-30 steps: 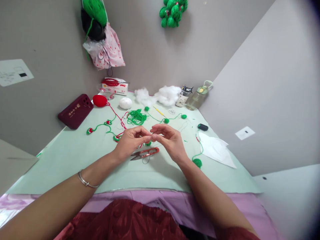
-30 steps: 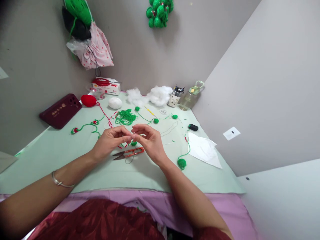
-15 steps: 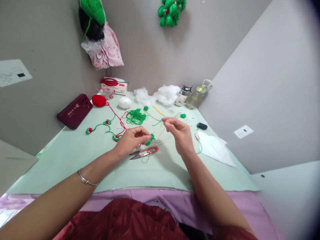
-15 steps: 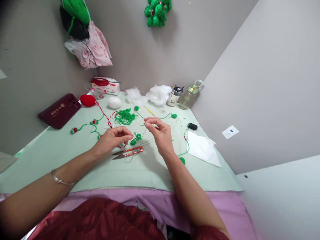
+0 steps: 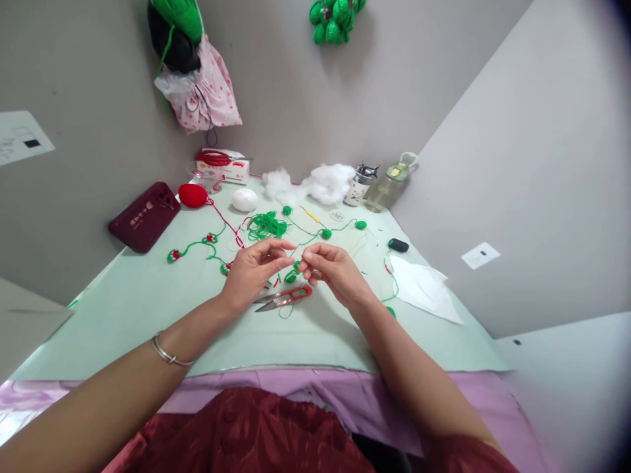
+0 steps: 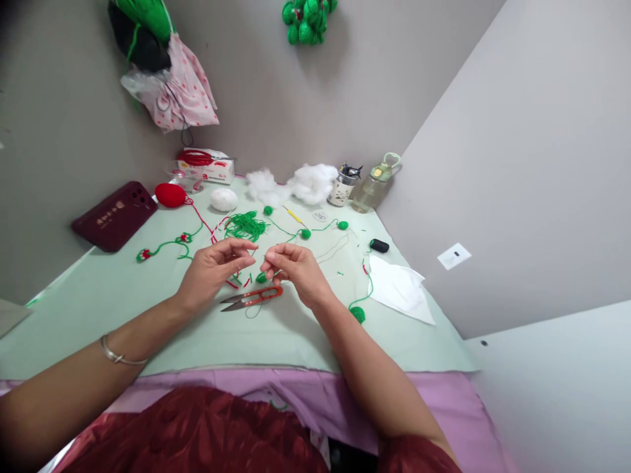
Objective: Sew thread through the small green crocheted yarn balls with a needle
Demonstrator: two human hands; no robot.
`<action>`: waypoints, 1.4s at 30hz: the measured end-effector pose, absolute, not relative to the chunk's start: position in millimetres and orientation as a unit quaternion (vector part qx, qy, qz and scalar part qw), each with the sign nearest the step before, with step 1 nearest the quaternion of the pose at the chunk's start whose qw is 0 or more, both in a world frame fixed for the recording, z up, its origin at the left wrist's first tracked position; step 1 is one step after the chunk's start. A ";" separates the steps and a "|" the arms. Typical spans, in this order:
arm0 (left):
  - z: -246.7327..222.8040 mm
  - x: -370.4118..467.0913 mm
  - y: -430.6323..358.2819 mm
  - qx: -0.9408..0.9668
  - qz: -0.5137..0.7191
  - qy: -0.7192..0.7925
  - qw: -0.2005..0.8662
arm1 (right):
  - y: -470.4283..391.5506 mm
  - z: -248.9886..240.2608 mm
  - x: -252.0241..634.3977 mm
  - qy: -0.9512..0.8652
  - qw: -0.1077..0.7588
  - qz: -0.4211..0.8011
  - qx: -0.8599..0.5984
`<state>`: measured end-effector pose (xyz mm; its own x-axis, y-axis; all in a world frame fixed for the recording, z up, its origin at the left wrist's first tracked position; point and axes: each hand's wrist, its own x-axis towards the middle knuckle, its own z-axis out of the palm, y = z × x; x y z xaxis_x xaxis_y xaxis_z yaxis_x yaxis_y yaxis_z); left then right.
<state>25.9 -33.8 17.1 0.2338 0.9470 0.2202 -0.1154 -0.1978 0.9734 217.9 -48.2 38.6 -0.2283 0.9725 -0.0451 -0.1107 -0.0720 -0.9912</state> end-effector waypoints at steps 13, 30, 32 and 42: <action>19.6 27.8 -36.5 0.611 0.514 0.361 0.482 | -56.5 39.7 205.5 -0.549 0.451 0.549 -0.440; 10.6 26.2 -27.7 0.586 0.401 0.322 0.626 | -72.3 35.8 194.7 -0.706 0.538 0.190 -0.420; 9.6 26.0 -27.1 0.592 0.397 0.317 0.625 | -72.6 35.0 193.7 -0.717 0.536 0.157 -0.417; 8.6 25.4 -26.4 0.598 0.393 0.322 0.620 | -69.3 32.0 195.2 -0.734 0.542 0.116 -0.394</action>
<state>25.4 -26.4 8.6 0.4831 0.8727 0.0704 -0.1022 -0.0237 0.9945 195.2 -69.3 32.0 -0.1036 0.7030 0.7036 0.4523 0.6633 -0.5961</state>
